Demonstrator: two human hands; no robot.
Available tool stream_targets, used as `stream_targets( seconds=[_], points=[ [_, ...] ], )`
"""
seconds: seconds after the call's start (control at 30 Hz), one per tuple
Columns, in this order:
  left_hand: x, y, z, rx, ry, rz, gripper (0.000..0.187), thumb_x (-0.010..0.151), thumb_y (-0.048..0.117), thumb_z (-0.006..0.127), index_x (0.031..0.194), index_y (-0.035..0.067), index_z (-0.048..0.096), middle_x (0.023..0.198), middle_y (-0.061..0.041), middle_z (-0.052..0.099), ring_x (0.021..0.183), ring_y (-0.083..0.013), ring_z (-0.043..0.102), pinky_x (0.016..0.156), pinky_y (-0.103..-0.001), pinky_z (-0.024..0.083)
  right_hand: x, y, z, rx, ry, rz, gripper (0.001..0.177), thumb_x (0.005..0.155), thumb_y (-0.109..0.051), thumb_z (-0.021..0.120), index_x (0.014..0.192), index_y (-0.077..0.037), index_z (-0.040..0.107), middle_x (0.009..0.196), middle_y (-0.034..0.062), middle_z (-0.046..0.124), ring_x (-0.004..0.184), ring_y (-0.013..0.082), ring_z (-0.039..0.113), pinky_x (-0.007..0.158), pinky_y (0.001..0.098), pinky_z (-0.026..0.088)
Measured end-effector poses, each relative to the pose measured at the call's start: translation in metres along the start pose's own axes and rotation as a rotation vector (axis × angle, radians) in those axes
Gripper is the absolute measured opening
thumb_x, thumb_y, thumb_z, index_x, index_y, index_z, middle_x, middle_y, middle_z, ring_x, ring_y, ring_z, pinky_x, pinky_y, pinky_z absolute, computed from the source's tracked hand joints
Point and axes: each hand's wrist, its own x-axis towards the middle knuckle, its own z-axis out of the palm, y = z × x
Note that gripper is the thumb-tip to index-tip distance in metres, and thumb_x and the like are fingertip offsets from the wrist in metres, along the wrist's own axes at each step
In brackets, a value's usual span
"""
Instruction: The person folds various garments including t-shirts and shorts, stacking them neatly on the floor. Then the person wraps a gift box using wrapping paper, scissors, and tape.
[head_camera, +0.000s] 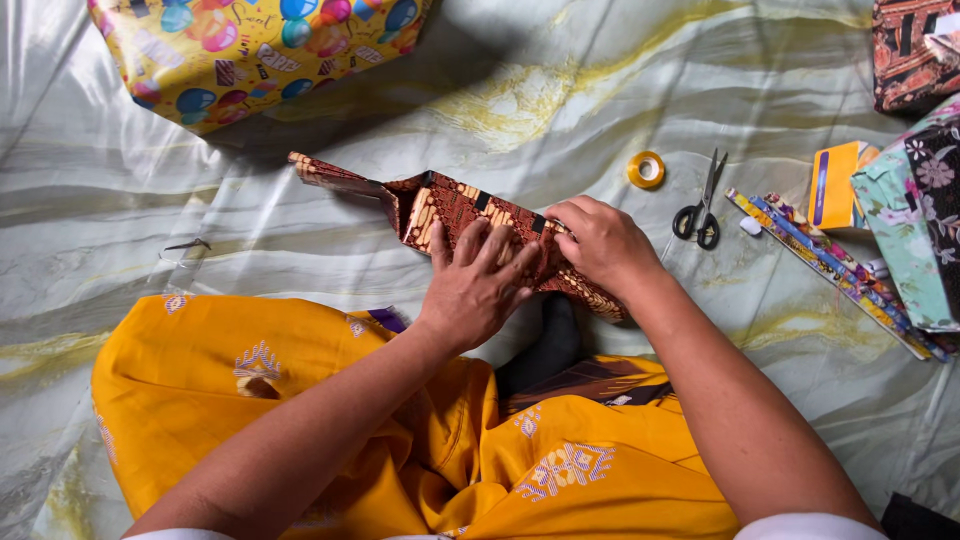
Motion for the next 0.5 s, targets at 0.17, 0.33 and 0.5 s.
stream_targets(
  seconds=[0.17, 0.33, 0.5],
  points=[
    [0.004, 0.007, 0.004, 0.045, -0.079, -0.05, 0.059, 0.097, 0.055, 0.053, 0.151, 0.035, 0.045, 0.147, -0.012, 0.039, 0.141, -0.0394, 0.029, 0.109, -0.082, 0.008, -0.008, 0.004, 0.01, -0.113, 0.152, -0.146, 0.022, 0.085, -0.001, 0.073, 0.106, -0.006, 0.072, 0.1, 0.0112, 0.071, 0.092, 0.0311, 0.07, 0.082, 0.041, 0.058],
    [0.004, 0.005, 0.006, 0.073, -0.075, -0.031, 0.06, 0.096, 0.056, 0.054, 0.151, 0.035, 0.045, 0.146, -0.014, 0.036, 0.14, -0.0406, 0.027, 0.107, -0.081, 0.007, -0.011, 0.008, 0.015, -0.205, 0.222, -0.261, 0.016, 0.082, -0.001, 0.076, 0.097, -0.004, 0.073, 0.096, 0.0101, 0.07, 0.089, 0.0264, 0.071, 0.081, 0.0363, 0.059],
    [0.001, 0.004, 0.007, 0.063, -0.049, -0.027, 0.059, 0.096, 0.055, 0.056, 0.151, 0.036, 0.046, 0.147, -0.013, 0.038, 0.141, -0.0394, 0.028, 0.11, -0.081, 0.008, -0.012, 0.005, 0.015, -0.129, 0.248, -0.172, 0.013, 0.084, 0.0, 0.075, 0.095, -0.005, 0.073, 0.093, 0.0082, 0.07, 0.088, 0.0256, 0.07, 0.08, 0.0353, 0.058]
  ],
)
